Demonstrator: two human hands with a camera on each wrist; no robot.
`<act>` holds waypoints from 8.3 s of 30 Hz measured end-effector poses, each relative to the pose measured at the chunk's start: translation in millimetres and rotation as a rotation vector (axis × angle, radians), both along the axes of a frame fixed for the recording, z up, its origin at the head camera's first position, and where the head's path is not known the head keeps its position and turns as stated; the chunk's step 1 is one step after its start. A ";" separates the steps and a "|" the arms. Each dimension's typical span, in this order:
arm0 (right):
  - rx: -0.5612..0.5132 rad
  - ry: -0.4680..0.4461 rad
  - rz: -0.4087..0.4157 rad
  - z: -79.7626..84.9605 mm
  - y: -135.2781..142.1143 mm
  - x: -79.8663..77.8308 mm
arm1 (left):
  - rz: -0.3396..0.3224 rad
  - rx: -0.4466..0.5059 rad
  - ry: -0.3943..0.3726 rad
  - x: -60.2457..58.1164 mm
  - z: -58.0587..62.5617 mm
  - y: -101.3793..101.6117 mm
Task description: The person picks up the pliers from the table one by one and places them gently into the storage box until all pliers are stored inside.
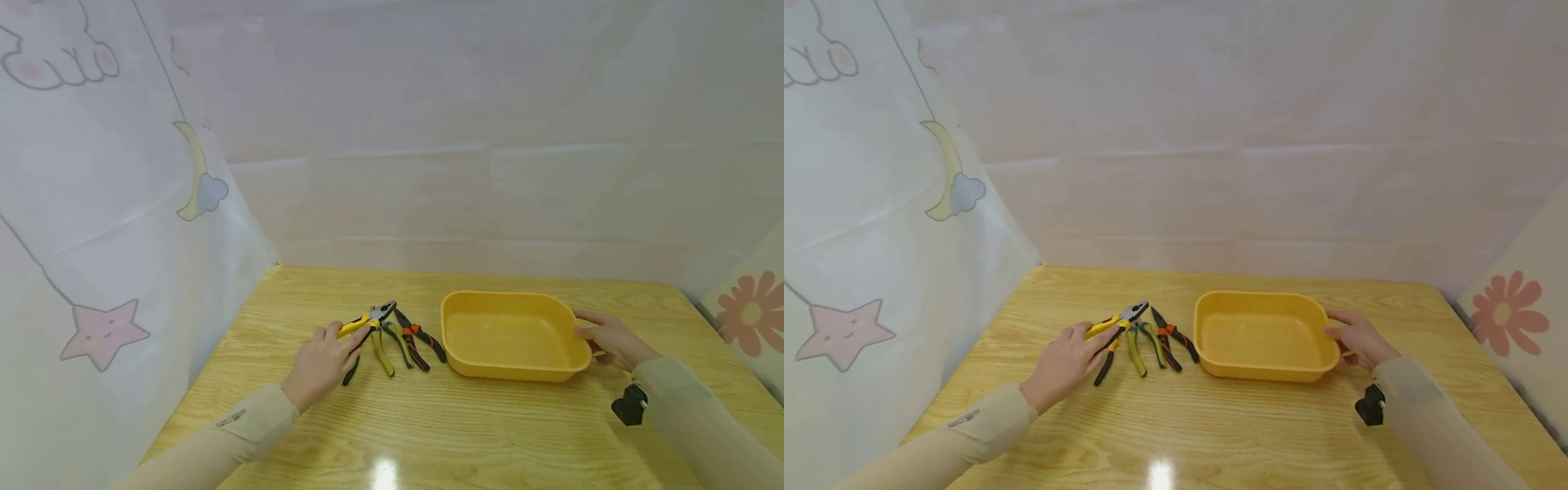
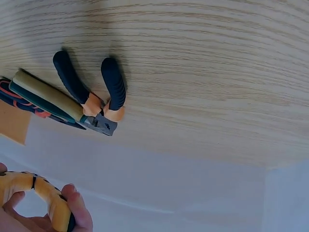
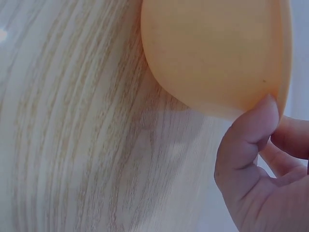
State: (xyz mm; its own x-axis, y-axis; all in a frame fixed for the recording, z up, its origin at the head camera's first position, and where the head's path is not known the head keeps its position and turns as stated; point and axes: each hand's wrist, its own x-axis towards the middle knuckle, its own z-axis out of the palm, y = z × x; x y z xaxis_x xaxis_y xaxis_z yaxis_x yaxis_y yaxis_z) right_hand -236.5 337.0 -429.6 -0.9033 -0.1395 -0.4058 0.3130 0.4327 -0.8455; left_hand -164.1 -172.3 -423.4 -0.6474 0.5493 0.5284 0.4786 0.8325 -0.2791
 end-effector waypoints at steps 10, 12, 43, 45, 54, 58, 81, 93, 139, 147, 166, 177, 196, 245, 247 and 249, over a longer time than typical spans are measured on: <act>-0.012 -0.003 0.008 1.5 0.9 0.1 | -0.038 -0.008 0.013 -2.5 4.2 12.0; -0.015 -0.005 0.004 1.7 0.6 0.0 | -0.042 -0.007 0.010 -3.2 4.8 13.8; 0.004 -0.006 -0.027 8.9 -3.2 5.3 | -0.092 -0.077 -0.057 -10.0 20.0 40.5; 0.004 -0.007 -0.028 9.3 -3.2 5.6 | -0.107 -0.072 -0.049 -11.2 21.3 42.6; 0.005 -0.003 -0.026 9.9 -3.0 5.9 | -0.144 -0.100 -0.029 -12.5 24.6 51.2; 0.008 -0.007 -0.031 10.1 -2.2 5.5 | -0.144 -0.122 -0.009 -13.0 23.6 55.1; 0.014 0.009 -0.034 10.6 -6.1 7.9 | -0.117 -0.257 -0.027 -12.7 19.7 68.5; 0.009 0.002 -0.022 12.1 -5.6 6.3 | -0.127 -0.223 -0.107 -17.7 15.4 84.4; 0.009 0.011 -0.020 12.7 -11.2 6.6 | -0.104 -0.464 -0.155 -33.5 12.8 134.0; -0.020 0.019 -0.008 11.9 -10.8 6.7 | -0.120 -0.503 -0.144 -36.2 13.6 143.8; 0.007 0.014 -0.010 13.1 -12.8 7.9 | -0.139 -0.506 -0.147 -41.5 18.5 160.9; 0.017 0.007 -0.022 13.6 -12.6 9.5 | -0.167 -0.535 -0.206 -48.3 18.4 179.6; 0.020 0.009 -0.035 13.8 -15.9 10.6 | -0.147 -0.592 -0.235 -53.9 19.5 202.0; 0.023 0.001 -0.036 14.1 -17.2 12.2 | -0.266 -0.500 -0.681 -78.4 0.2 216.3; 0.027 0.004 -0.034 13.7 -17.6 12.1 | -0.291 -0.463 -0.647 -78.7 -0.2 212.5; 0.021 0.007 -0.033 13.0 -17.7 12.4 | -0.313 -0.414 -0.608 -78.0 -0.4 207.9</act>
State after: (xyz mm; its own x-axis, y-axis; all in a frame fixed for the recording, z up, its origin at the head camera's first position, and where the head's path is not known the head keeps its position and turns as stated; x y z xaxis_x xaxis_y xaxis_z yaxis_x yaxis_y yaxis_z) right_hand -224.1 319.3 -416.5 -0.9101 -0.1015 -0.4017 0.3212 0.4398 -0.8387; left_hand -242.1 35.6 -423.8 -0.5395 0.8277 -0.1545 0.8408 0.5198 -0.1511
